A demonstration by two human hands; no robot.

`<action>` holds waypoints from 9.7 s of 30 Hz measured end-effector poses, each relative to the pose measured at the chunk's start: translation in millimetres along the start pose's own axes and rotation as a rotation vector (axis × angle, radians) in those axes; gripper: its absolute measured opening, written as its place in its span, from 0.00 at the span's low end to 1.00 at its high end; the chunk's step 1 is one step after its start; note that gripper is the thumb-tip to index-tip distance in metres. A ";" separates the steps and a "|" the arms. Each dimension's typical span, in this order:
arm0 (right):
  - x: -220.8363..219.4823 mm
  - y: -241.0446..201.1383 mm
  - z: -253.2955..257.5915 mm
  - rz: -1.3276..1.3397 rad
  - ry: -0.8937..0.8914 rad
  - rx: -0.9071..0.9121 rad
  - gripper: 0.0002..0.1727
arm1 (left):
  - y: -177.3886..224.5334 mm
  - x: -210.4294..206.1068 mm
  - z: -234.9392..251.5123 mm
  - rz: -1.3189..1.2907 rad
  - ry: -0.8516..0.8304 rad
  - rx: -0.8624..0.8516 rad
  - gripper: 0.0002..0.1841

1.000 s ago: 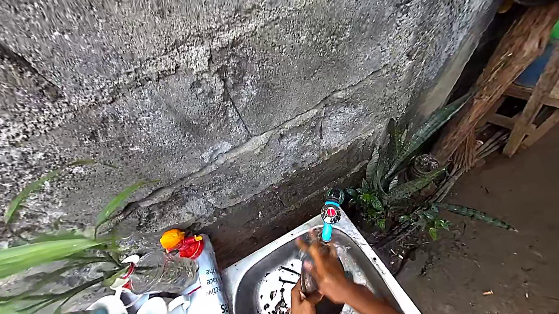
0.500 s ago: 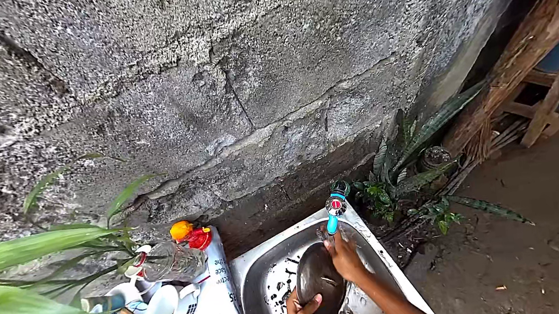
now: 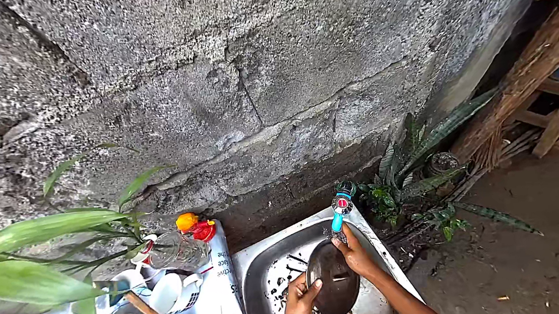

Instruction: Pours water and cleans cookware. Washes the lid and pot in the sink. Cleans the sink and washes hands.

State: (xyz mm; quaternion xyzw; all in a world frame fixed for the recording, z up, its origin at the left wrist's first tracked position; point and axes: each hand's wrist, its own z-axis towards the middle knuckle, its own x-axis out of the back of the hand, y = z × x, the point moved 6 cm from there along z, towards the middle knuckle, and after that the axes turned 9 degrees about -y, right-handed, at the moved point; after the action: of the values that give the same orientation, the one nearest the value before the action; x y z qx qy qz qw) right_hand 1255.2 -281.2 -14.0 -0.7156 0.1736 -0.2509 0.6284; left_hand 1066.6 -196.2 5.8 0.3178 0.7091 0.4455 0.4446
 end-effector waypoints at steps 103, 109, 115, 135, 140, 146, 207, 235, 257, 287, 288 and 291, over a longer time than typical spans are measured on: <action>-45.1 -24.1 28.4 -0.580 -0.008 0.345 0.25 | -2.2 -20.2 31.2 -0.095 0.164 0.276 0.36; -57.3 -21.4 29.2 -0.688 -0.168 0.395 0.34 | -4.5 -11.8 20.9 0.009 0.164 0.167 0.40; -74.0 -32.9 21.7 -0.654 -0.244 0.389 0.42 | -3.4 -0.9 15.7 0.065 0.196 0.155 0.42; -91.4 -42.8 3.3 -0.606 -0.188 0.387 0.37 | 2.1 -1.5 31.4 -0.118 0.314 0.025 0.33; -72.6 -17.2 10.6 -0.784 -0.391 0.344 0.40 | -6.8 16.9 31.5 -0.275 0.460 -0.012 0.40; -103.0 -32.0 -19.8 -0.558 -0.490 0.531 0.39 | -2.9 24.3 35.8 -0.204 0.442 -0.045 0.37; -104.0 128.1 -69.0 -0.113 -0.404 -0.737 0.21 | 6.9 -72.2 150.2 0.483 -0.054 0.060 0.17; -69.7 -29.1 -2.1 -0.618 -0.178 0.696 0.34 | -17.8 -13.6 22.9 0.266 0.135 0.089 0.18; -69.3 -38.5 21.2 -0.659 -0.179 0.609 0.25 | -8.1 -6.9 20.9 0.665 0.083 0.141 0.19; -62.6 -57.6 25.6 -0.605 0.163 0.501 0.33 | 21.8 -16.2 32.3 0.927 0.084 0.086 0.16; -62.7 -58.9 24.3 -0.605 0.175 0.547 0.33 | 21.4 -18.6 32.7 0.921 0.075 0.093 0.16; -44.6 -45.3 37.8 -0.553 0.217 0.386 0.32 | 26.5 -18.1 29.7 0.914 0.074 0.109 0.20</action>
State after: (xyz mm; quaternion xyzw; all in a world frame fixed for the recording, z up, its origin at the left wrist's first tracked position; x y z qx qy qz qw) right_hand 1237.7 -218.5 21.2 -0.5727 -0.0116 -0.5144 0.6382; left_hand 1102.4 -190.5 30.2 0.6045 0.5341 0.5691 0.1597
